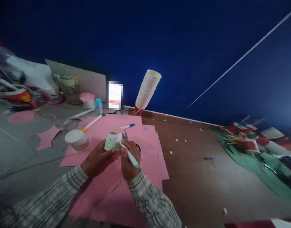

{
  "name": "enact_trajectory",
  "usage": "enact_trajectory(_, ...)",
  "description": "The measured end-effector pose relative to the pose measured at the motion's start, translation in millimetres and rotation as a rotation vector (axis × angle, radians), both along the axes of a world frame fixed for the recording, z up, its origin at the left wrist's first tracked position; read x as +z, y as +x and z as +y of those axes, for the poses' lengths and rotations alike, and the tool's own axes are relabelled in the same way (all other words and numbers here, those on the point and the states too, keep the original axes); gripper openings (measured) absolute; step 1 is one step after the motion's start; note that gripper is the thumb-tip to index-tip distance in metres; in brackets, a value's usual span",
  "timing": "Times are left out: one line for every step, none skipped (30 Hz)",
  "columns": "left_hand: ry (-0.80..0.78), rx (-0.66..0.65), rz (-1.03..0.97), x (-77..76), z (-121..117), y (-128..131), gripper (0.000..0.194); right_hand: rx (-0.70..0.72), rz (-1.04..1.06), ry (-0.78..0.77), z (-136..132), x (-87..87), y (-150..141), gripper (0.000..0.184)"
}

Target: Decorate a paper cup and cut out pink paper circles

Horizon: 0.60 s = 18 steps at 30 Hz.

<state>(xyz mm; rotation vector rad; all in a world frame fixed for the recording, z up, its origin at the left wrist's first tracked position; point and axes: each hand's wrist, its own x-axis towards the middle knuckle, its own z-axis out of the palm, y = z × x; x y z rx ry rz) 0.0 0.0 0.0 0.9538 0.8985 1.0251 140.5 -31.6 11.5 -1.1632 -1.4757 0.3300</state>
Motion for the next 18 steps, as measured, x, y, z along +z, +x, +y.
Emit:
enact_trajectory(-0.006,-0.005,-0.010,0.9,0.0,0.3,0.042,0.000,0.011,-0.002,-0.2,-0.6,-0.3,0.020)
enact_trajectory(-0.011,-0.010,-0.017,1.8,0.0,0.5,0.042,0.000,0.020,-0.005,-0.4,-1.2,-0.5,0.020)
enact_trajectory(-0.015,-0.014,-0.023,2.7,0.0,0.7,0.041,0.000,0.027,-0.008,-0.4,-1.6,-0.7,0.020)
enact_trajectory(-0.018,-0.019,-0.027,3.4,0.0,0.9,0.041,0.000,0.033,-0.011,-0.4,-1.8,-1.0,0.020)
enact_trajectory(-0.021,-0.024,-0.031,4.0,0.1,0.9,0.040,0.000,0.038,-0.014,-0.3,-1.8,-1.2,0.020)
enact_trajectory(-0.022,-0.029,-0.031,4.4,0.1,0.9,0.040,0.000,0.041,-0.018,0.0,-1.5,-1.3,0.020)
enact_trajectory(-0.019,-0.032,-0.027,4.7,0.3,0.9,0.039,0.001,0.041,-0.023,0.3,-1.0,-1.4,0.020)
enact_trajectory(-0.015,-0.034,-0.020,4.7,0.4,0.8,0.039,0.001,0.038,-0.026,0.6,-0.3,-1.4,0.020)
enact_trajectory(-0.008,-0.031,-0.012,4.7,0.6,0.7,0.040,0.001,0.033,-0.027,1.0,0.5,-1.4,0.021)
enact_trajectory(0.000,-0.030,-0.007,4.6,0.8,0.6,0.041,-0.001,0.025,-0.027,1.3,1.4,-1.3,0.021)
enact_trajectory(0.008,-0.029,-0.005,4.6,1.0,0.5,0.041,-0.006,0.015,-0.025,1.7,2.3,-1.1,0.021)
enact_trajectory(0.013,-0.026,-0.001,4.8,1.1,0.5,0.042,-0.013,0.006,-0.024,2.1,3.2,-0.9,0.022)
enact_trajectory(0.016,-0.024,0.005,5.2,1.1,0.5,0.042,-0.021,0.001,-0.022,2.4,4.0,-0.8,0.022)
enact_trajectory(0.018,-0.025,0.014,5.6,1.0,0.4,0.042,-0.027,0.000,-0.022,2.7,4.7,-0.7,0.022)
enact_trajectory(0.021,-0.023,0.022,6.1,0.9,0.4,0.042,-0.032,0.001,-0.019,2.9,5.2,-0.6,0.023)
enact_trajectory(0.025,-0.017,0.028,6.6,0.8,0.3,0.042,-0.035,0.004,-0.017,3.0,5.6,-0.5,0.023)
enact_trajectory(0.031,-0.011,0.035,6.8,0.6,0.1,0.042,-0.036,0.005,-0.018,3.0,5.8,-0.4,0.023)
enact_trajectory(0.039,-0.007,0.040,6.8,0.5,0.0,0.041,-0.036,0.005,-0.022,2.9,5.8,-0.4,0.023)
